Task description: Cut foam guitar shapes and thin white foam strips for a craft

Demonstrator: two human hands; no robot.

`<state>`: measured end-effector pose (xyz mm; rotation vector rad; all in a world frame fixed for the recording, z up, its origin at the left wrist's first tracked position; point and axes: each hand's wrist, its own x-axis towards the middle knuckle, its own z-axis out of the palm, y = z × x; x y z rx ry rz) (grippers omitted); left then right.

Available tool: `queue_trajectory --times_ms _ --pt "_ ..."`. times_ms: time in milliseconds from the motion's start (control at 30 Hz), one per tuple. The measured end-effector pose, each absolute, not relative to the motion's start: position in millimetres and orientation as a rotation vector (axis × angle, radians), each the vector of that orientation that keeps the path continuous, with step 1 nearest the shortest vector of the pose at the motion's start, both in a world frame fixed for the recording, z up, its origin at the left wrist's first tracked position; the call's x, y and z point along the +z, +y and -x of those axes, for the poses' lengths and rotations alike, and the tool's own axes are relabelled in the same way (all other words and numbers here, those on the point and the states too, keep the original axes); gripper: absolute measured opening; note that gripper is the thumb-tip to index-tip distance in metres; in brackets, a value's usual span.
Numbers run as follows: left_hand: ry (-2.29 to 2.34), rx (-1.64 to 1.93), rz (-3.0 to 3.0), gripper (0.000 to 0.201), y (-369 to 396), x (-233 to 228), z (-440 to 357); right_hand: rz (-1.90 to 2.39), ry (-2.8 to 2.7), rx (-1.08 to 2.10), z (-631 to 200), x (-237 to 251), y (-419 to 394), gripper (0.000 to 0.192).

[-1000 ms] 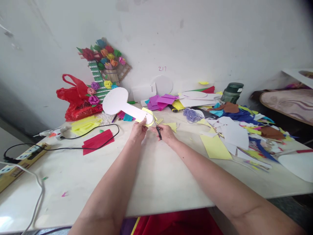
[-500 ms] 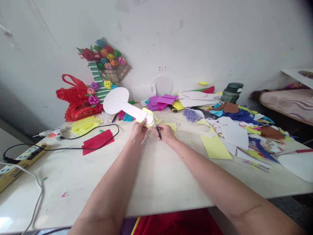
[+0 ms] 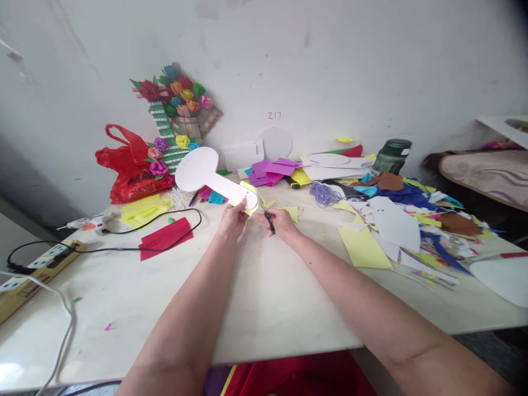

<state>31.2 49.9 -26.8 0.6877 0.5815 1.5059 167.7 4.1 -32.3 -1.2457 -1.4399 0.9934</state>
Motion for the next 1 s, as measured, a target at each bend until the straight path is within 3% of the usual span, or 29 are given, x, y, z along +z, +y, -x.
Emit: queue_trajectory --times_ms 333,1000 --pt "0.606 1.483 -0.676 0.018 45 -22 -33 1.091 -1.314 1.243 -172 -21 -4 0.038" --pt "0.598 1.466 -0.724 0.022 47 -26 -32 1.182 -1.361 1.127 -174 -26 3 0.032"
